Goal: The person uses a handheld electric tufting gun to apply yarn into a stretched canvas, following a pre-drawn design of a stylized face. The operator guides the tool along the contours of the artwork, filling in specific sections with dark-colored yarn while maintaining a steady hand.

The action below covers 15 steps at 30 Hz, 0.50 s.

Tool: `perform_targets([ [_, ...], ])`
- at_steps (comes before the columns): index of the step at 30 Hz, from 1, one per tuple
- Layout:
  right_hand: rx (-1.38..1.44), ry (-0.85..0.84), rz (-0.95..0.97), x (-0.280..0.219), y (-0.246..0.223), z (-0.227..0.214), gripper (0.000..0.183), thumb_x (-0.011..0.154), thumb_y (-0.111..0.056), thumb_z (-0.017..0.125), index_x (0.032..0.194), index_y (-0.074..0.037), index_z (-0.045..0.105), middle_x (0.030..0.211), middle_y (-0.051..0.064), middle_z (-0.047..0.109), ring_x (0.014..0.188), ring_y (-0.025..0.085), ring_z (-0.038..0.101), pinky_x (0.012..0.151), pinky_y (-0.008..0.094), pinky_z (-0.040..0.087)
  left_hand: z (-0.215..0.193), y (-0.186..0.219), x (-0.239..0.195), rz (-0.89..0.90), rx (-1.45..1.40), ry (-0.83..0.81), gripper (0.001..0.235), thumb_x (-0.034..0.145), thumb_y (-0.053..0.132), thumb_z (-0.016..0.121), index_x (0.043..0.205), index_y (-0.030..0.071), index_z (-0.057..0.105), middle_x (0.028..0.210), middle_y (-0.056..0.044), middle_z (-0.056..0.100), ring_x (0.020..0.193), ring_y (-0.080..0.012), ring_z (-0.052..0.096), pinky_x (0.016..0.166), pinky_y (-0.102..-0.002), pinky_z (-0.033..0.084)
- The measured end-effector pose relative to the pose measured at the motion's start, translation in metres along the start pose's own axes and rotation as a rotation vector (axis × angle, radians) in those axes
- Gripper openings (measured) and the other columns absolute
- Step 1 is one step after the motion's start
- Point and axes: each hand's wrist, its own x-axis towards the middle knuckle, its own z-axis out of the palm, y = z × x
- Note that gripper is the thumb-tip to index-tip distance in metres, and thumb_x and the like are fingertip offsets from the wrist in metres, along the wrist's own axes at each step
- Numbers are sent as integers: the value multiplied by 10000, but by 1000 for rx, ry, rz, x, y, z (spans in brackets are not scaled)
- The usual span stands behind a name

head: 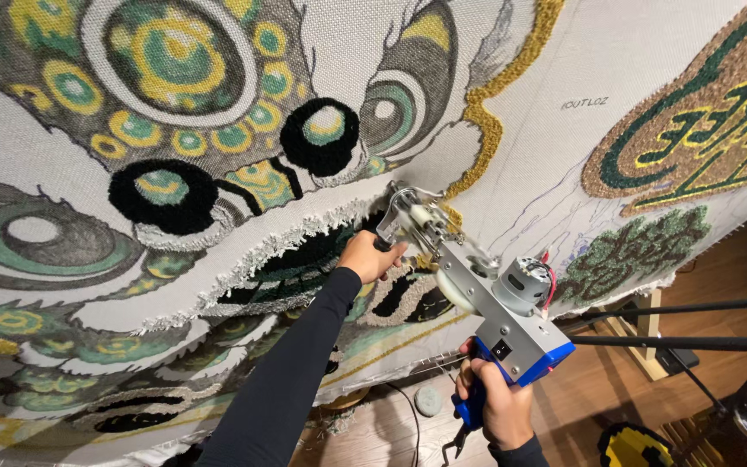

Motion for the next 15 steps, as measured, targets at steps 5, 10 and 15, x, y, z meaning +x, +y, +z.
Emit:
perform_targets([
  [5, -10, -36, -5, -1, -10, -3, 321, 870, -78, 545, 1108, 128, 610, 651, 125, 512, 531, 223, 529, 526, 340, 444, 11, -7, 5, -9, 107, 11, 451, 956, 426, 752, 944, -24, 746, 727, -98, 740, 570, -139, 698, 595, -282, 559],
  [10, 17, -80, 70, -4, -40, -23, 519, 816, -112, 537, 1276, 122, 594, 660, 110, 503, 525, 210, 491, 525, 345, 425, 72, -50, 40, 155, -294, 40, 360, 922, 261, 746, 1172, 30, 629, 1024, -83, 718, 734, -136, 737, 654, -292, 613],
  [15, 114, -130, 214, -2, -68, -58, 665, 791, -235, 517, 1362, 106, 527, 654, 81, 464, 523, 200, 465, 546, 349, 411, 128, -71, 59, 110, -544, -101, 378, 915, 163, 595, 1291, 146, 558, 963, -75, 721, 697, -145, 751, 477, -313, 450],
])
